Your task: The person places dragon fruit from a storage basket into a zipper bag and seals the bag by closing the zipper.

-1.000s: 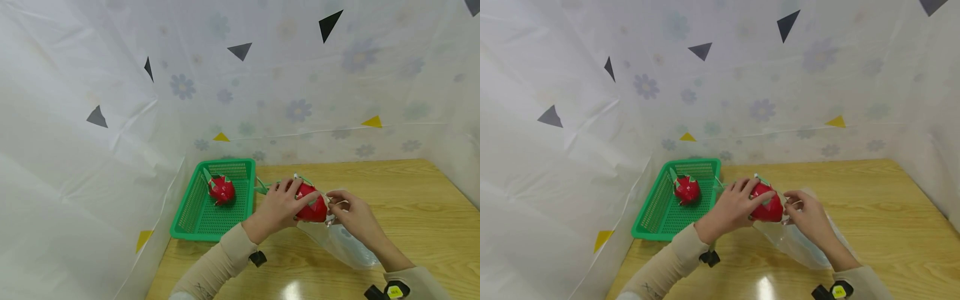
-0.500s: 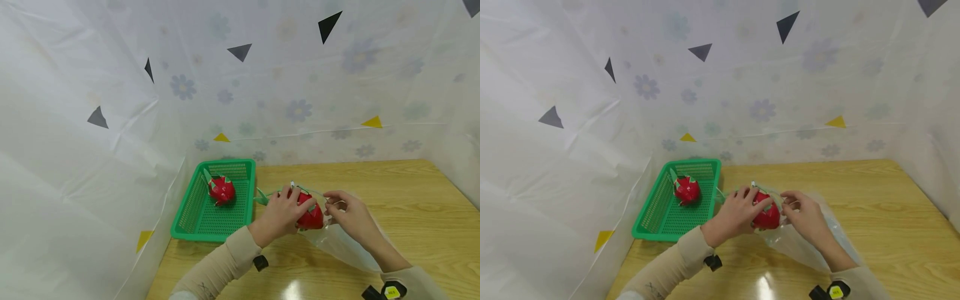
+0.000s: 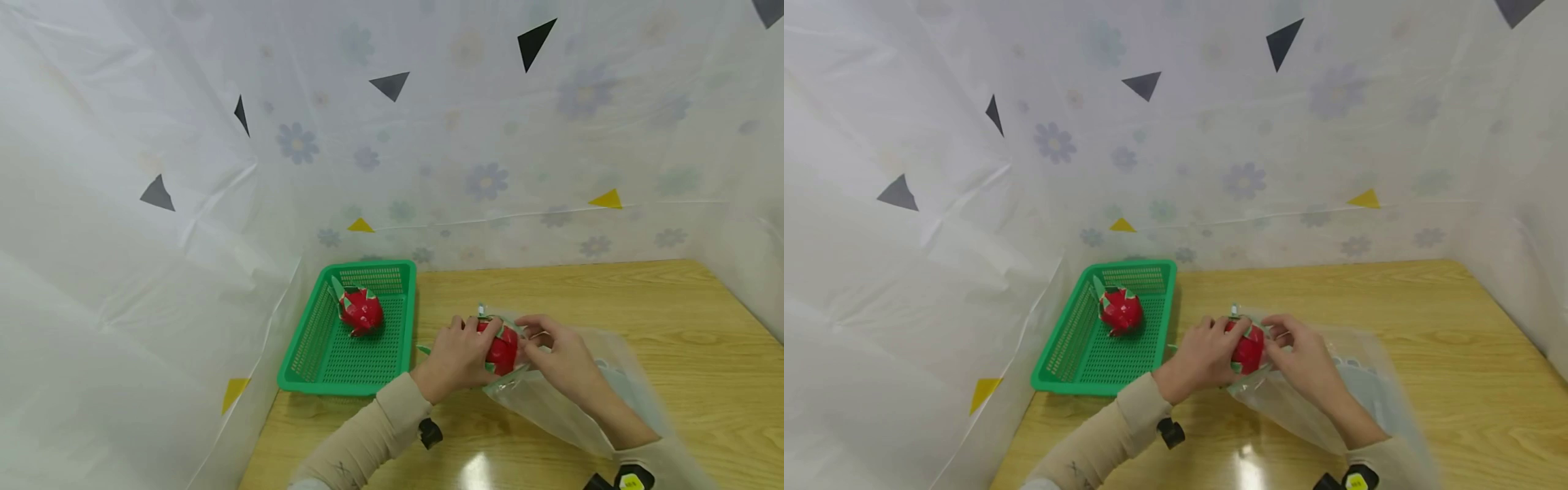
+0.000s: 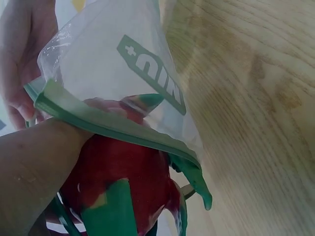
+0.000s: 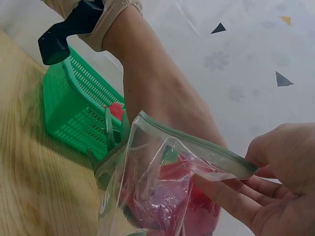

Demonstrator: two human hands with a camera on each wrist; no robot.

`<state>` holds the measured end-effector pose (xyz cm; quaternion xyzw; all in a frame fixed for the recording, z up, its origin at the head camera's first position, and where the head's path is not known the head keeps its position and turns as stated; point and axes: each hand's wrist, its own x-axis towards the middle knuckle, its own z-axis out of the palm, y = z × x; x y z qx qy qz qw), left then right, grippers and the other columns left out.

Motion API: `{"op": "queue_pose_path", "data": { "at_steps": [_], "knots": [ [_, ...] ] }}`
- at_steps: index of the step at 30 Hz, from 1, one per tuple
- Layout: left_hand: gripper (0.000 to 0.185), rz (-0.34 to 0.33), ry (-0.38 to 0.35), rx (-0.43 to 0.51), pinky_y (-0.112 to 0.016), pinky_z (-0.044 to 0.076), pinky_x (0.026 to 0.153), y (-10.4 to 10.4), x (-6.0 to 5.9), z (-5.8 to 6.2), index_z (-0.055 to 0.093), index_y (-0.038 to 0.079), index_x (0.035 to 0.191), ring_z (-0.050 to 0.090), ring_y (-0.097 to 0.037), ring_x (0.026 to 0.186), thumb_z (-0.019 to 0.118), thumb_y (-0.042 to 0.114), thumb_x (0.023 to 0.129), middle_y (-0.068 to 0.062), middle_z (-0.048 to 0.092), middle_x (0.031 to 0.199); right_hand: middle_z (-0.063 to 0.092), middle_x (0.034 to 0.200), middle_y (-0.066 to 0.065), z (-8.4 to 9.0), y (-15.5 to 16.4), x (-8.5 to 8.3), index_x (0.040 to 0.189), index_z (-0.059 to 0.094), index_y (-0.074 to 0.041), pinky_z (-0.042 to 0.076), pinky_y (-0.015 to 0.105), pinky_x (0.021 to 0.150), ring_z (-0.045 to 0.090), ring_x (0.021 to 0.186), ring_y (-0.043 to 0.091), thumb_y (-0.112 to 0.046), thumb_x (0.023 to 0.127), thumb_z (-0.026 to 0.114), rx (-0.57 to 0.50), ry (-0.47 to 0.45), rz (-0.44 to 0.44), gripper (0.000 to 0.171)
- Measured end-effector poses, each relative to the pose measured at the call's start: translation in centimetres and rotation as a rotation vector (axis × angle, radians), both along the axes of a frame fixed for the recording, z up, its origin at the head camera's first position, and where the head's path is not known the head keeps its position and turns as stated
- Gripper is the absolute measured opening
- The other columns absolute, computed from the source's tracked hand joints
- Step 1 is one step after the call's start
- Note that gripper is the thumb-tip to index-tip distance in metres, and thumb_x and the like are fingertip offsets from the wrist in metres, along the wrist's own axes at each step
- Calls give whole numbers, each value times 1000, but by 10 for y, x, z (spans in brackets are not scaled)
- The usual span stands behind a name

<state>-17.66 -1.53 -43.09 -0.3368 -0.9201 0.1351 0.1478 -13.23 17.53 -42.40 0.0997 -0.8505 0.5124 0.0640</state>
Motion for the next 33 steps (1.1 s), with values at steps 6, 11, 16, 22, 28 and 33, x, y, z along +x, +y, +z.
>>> {"op": "queue_pose_path", "data": {
  "at_steps": [6, 11, 16, 22, 28, 33],
  "knots": [
    [74, 54, 16, -1, -30, 55, 70, 5, 0, -8, 45, 29, 133, 64, -17, 81, 55, 79, 79, 3, 68, 99, 65, 102, 12, 2, -6, 0, 125, 60, -6, 55, 26, 59, 65, 83, 6, -11, 98, 61, 20, 24, 7, 28],
    [64, 88, -13, 29, -33, 54, 73, 10, 0, -16, 53, 28, 125, 66, -17, 79, 58, 74, 82, 3, 69, 94, 67, 100, 11, 2, -10, 0, 124, 61, -7, 52, 25, 56, 64, 79, 8, -8, 97, 60, 31, 28, 11, 27],
    [57, 93, -47, 86, -28, 55, 59, 13, 1, -25, 59, 23, 116, 61, -15, 74, 63, 68, 81, 1, 68, 91, 66, 100, 11, 1, -11, 1, 126, 59, -8, 53, 28, 54, 63, 76, 8, -8, 98, 59, 37, 0, 14, 29],
    [51, 92, -26, 139, -24, 51, 50, 14, 2, -38, 64, 18, 102, 56, -14, 69, 65, 64, 82, 1, 66, 84, 66, 100, 11, -1, -12, 1, 127, 59, -6, 53, 29, 54, 64, 78, 11, -6, 98, 59, 41, -7, 26, 29],
    [52, 142, -58, 128, -26, 50, 49, 14, 5, -52, 65, 15, 97, 56, -14, 68, 69, 64, 79, 0, 67, 84, 67, 98, 10, -5, -11, 0, 123, 61, -7, 50, 25, 59, 64, 80, 11, -2, 95, 60, 71, 11, 15, 29],
    [63, 185, -144, 126, -26, 52, 53, 13, 6, -60, 65, 13, 104, 57, -13, 72, 70, 69, 76, 1, 68, 91, 67, 99, 12, -9, -11, 0, 124, 61, -5, 50, 25, 58, 65, 82, 14, 2, 94, 58, 74, 3, 15, 31]
  ]
}}
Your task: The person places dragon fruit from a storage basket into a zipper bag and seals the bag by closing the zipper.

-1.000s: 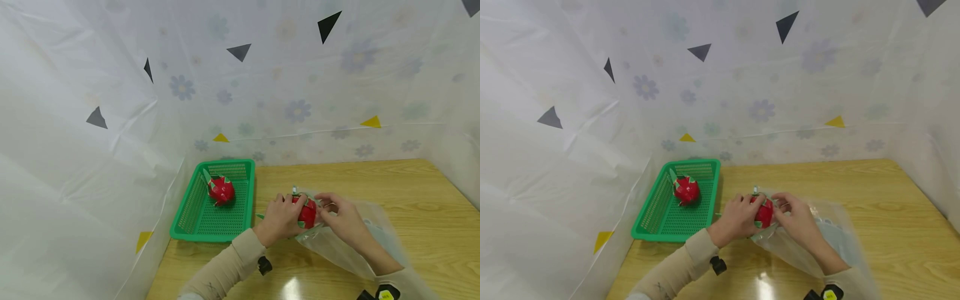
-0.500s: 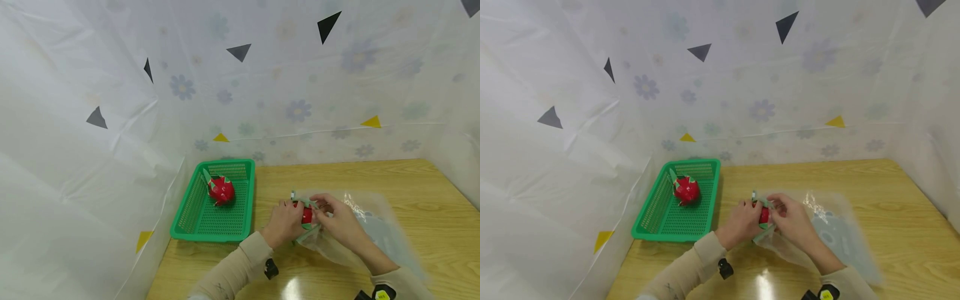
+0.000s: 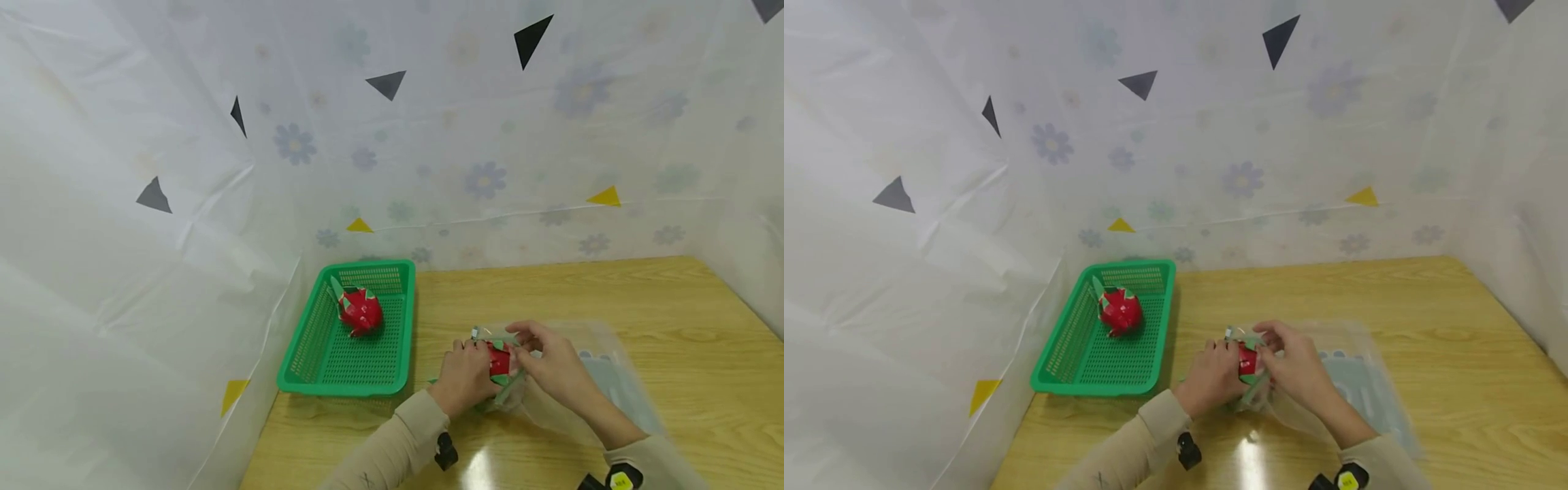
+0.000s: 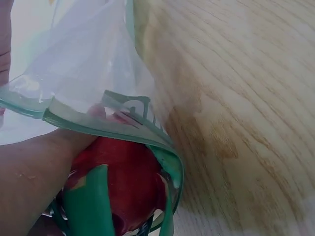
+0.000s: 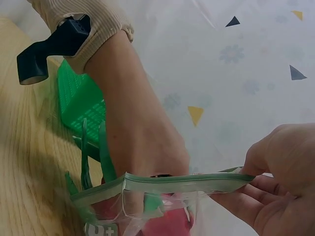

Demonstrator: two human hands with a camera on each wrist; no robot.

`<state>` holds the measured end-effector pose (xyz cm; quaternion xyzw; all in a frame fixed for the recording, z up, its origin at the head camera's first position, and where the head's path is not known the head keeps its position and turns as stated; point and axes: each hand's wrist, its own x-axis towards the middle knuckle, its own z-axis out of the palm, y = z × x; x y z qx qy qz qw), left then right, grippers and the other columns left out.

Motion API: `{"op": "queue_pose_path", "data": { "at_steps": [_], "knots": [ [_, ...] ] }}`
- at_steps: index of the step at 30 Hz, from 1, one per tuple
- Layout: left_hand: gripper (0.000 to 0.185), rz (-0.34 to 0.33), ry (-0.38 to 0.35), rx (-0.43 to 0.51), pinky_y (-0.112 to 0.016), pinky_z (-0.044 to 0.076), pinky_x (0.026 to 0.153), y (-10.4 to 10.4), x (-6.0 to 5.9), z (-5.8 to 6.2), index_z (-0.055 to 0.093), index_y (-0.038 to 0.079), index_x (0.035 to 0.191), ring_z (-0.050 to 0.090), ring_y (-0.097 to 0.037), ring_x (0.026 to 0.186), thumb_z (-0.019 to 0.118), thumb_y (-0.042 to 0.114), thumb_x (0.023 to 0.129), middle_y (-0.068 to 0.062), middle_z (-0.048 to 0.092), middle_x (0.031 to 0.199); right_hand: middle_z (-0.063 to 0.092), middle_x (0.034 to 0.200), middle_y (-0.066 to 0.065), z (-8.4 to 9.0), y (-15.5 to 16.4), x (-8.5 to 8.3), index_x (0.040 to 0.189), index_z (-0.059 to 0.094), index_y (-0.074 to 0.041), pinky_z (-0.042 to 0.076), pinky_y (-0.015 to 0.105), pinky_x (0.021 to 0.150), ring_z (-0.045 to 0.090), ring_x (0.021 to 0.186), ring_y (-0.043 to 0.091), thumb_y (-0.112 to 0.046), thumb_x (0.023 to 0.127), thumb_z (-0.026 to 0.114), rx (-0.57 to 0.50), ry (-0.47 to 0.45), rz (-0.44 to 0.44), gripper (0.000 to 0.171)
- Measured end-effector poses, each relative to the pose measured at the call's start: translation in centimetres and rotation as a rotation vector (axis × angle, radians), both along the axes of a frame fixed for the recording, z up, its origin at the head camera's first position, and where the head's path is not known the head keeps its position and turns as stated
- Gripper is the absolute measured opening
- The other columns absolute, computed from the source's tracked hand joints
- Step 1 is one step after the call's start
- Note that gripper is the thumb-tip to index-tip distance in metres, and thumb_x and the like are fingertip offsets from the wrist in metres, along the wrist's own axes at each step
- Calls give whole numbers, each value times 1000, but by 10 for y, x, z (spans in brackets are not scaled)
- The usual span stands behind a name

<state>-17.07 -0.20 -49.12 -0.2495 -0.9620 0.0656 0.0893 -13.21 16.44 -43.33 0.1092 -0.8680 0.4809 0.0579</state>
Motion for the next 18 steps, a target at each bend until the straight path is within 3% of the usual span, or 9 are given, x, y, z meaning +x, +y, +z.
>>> {"op": "queue_pose_path", "data": {
  "at_steps": [8, 15, 18],
  "knots": [
    [78, -34, -189, 180, -19, 53, 72, -19, 3, 2, 55, 5, 123, 57, -11, 86, 79, 62, 74, -5, 59, 108, 68, 98, 8, -1, 0, -2, 120, 63, -6, 51, 24, 62, 66, 85, 17, 2, 92, 60, 31, 50, -26, 29],
    [85, 107, -356, 229, -25, 54, 71, -31, 13, 3, 52, 7, 126, 61, -15, 84, 83, 61, 69, -7, 58, 106, 70, 98, 11, 1, -1, 2, 117, 67, -6, 54, 28, 53, 65, 84, 11, -2, 95, 61, -11, 24, -24, 23],
    [82, 108, -350, 219, -25, 53, 63, -34, 16, 0, 54, 8, 125, 63, -14, 78, 81, 63, 70, -5, 62, 101, 71, 99, 10, 3, -2, 2, 116, 68, -6, 54, 27, 53, 65, 86, 13, -3, 95, 61, -17, 17, -21, 22]
  ]
}}
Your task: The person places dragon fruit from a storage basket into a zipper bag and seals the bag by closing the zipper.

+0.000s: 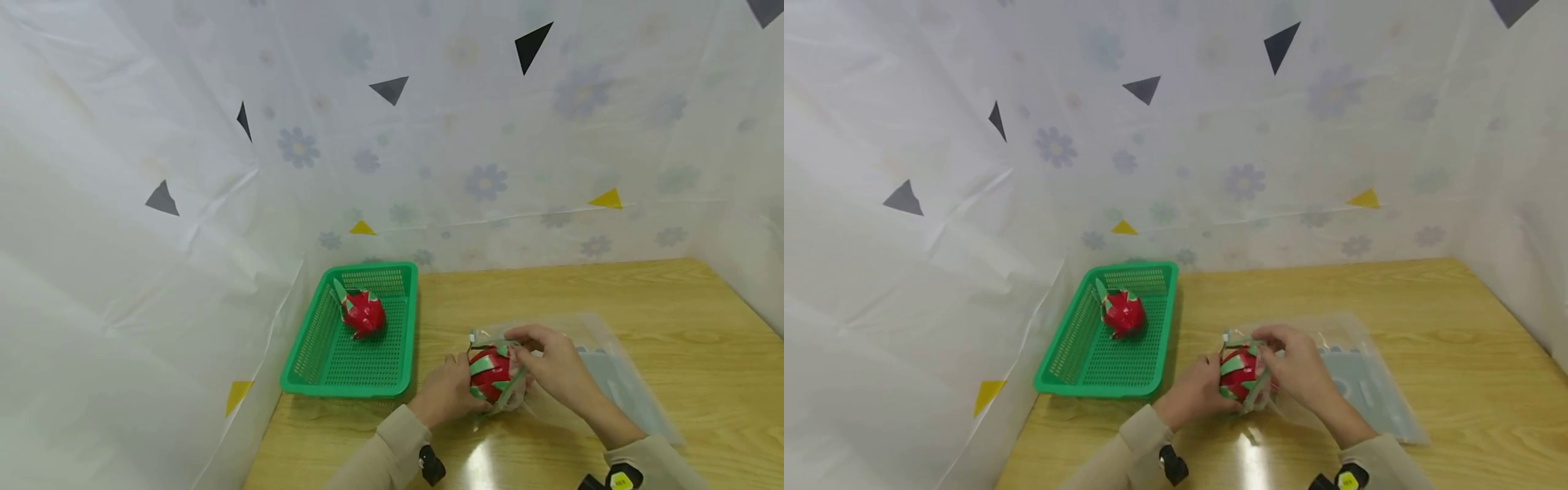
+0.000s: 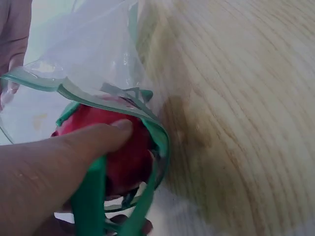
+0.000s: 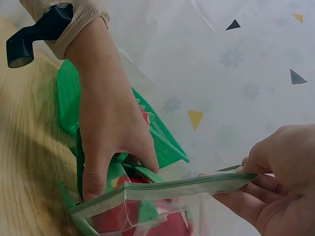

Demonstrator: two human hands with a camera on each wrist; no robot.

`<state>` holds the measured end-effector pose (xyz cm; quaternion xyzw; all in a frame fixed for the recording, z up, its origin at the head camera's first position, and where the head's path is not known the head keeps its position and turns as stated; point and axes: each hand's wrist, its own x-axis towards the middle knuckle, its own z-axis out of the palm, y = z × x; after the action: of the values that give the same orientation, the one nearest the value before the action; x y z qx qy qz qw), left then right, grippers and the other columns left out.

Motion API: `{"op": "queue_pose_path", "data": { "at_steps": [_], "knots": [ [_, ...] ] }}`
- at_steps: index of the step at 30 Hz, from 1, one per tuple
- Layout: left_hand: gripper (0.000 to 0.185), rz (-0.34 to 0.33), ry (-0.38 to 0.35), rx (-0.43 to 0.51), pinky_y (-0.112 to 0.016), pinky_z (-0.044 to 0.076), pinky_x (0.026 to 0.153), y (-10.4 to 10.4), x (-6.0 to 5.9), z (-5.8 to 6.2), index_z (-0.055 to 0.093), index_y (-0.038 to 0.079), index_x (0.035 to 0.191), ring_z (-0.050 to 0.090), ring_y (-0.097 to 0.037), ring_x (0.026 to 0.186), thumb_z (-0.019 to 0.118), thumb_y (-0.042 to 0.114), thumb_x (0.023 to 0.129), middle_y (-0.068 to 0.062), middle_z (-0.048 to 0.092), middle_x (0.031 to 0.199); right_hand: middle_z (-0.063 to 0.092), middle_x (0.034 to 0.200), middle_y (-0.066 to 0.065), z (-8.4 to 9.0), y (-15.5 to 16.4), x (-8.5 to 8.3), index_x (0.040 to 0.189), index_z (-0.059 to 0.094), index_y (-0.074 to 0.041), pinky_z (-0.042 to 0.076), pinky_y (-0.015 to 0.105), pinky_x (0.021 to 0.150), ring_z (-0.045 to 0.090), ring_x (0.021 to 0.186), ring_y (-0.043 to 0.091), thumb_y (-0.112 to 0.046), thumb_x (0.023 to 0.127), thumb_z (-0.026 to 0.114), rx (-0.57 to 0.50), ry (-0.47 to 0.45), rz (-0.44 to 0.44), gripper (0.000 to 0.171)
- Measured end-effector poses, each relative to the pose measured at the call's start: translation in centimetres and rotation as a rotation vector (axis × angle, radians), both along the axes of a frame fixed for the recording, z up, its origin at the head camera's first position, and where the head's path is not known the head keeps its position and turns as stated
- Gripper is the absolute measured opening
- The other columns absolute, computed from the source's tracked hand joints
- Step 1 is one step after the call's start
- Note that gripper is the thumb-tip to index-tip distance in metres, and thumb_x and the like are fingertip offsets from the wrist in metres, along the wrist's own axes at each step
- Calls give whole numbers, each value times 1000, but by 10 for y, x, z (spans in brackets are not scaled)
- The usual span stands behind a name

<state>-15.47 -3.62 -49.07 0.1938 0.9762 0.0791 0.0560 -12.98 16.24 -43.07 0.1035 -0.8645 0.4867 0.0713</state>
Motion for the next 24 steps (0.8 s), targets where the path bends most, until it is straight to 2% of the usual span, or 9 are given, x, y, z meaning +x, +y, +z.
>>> {"op": "queue_pose_path", "data": {
  "at_steps": [5, 10, 15, 18, 22, 24],
  "knots": [
    [72, -37, 123, -13, -22, 47, 51, 0, 3, -3, 59, 12, 116, 61, -11, 67, 72, 70, 75, -2, 63, 92, 71, 99, 11, 0, -1, 0, 116, 68, -6, 53, 27, 53, 65, 86, 14, -4, 96, 62, -11, 5, 16, 21],
    [70, -24, 148, 21, -22, 43, 47, 4, 4, 0, 57, 15, 117, 56, -10, 60, 66, 73, 78, 0, 62, 88, 70, 103, 12, 1, -2, 2, 118, 67, -5, 54, 27, 52, 64, 86, 12, -5, 96, 62, -23, 2, 38, 22],
    [62, -26, 178, 79, -17, 36, 42, 9, 4, 7, 57, 15, 110, 49, -5, 52, 62, 71, 83, 3, 60, 80, 69, 103, 14, 6, -3, 4, 122, 65, -5, 56, 30, 52, 64, 80, 10, -10, 98, 61, -87, -63, 69, 25],
    [65, 7, 103, 134, -18, 36, 42, 13, 2, 13, 57, 14, 114, 48, -4, 51, 56, 72, 86, 3, 62, 79, 69, 103, 14, 7, -5, 5, 122, 65, -4, 56, 31, 53, 64, 79, 11, -10, 98, 61, -110, -68, 85, 25],
    [78, 81, -97, 252, -23, 40, 47, 16, 0, 24, 51, 13, 136, 51, -6, 54, 52, 74, 87, -3, 67, 86, 69, 104, 13, 6, -8, 6, 119, 66, -3, 57, 30, 57, 65, 84, 12, -6, 97, 62, -86, -34, 100, 23],
    [84, 102, -164, 302, -25, 40, 48, 17, -1, 28, 45, 12, 145, 51, -8, 54, 53, 72, 88, -5, 68, 85, 69, 108, 12, 6, -9, 6, 118, 67, -3, 58, 27, 64, 66, 89, 14, -4, 96, 62, -60, -11, 101, 23]
  ]
}}
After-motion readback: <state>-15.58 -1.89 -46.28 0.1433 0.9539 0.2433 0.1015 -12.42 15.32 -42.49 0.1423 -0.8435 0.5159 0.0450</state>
